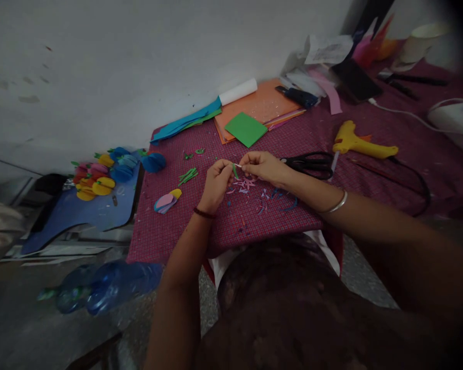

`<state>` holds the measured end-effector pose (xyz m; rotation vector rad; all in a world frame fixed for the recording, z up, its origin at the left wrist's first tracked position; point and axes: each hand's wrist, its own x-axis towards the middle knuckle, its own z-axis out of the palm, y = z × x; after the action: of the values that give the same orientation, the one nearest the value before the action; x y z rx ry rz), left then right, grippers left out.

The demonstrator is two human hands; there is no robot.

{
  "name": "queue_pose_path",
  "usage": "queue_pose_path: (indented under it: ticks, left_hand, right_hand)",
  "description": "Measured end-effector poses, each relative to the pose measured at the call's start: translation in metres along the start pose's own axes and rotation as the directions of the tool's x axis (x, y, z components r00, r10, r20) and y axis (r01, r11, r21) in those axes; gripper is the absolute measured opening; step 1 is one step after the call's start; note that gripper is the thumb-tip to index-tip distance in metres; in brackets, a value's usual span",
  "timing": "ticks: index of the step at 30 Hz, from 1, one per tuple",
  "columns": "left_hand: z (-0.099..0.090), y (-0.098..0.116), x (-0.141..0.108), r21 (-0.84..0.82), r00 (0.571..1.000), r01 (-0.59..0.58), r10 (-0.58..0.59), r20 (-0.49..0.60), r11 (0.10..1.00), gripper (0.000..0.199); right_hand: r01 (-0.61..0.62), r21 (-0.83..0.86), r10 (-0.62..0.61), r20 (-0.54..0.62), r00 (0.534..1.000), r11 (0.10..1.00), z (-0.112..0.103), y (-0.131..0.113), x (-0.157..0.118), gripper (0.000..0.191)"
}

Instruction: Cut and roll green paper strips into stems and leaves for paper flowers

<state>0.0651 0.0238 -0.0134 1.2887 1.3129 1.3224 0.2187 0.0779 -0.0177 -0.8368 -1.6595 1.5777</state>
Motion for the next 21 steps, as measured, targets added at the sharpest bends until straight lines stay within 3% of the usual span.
queue_pose_path:
  ticks: [5, 9, 16, 18, 21]
  left_hand:
    - [0.0, 0.001, 0.001, -0.276, 0.979, 0.193, -0.166, 0.118, 0.942, 0.023]
    - [-0.002, 0.005, 0.001, -0.317, 0.966, 0.237, -0.188, 0.178, 0.918, 0.026]
    - [-0.003, 0.004, -0.001, -0.337, 0.956, 0.251, -0.178, 0.233, 0.907, 0.028]
    - [-0.003, 0.004, -0.001, -0.337, 0.946, 0.286, -0.208, 0.25, 0.897, 0.028]
    - [-0.005, 0.002, 0.0, -0.347, 0.924, 0.352, -0.263, 0.278, 0.869, 0.025]
  right_hand:
    - [0.196, -0.224, -0.198, 0.014, 0.98, 0.955, 0.002, -0.002, -0.003, 0.003]
    - [0.324, -0.318, -0.328, 0.044, 0.944, 0.891, 0.002, -0.004, -0.007, 0.018]
    - [0.369, -0.434, -0.393, 0.037, 0.919, 0.822, -0.001, -0.001, -0.005, 0.026]
    - [0.405, -0.509, -0.439, 0.058, 0.897, 0.759, -0.005, 0.0, -0.004, 0.028]
    - [0.486, -0.679, -0.524, 0.172, 0.834, 0.55, -0.01, -0.002, -0.005, 0.029]
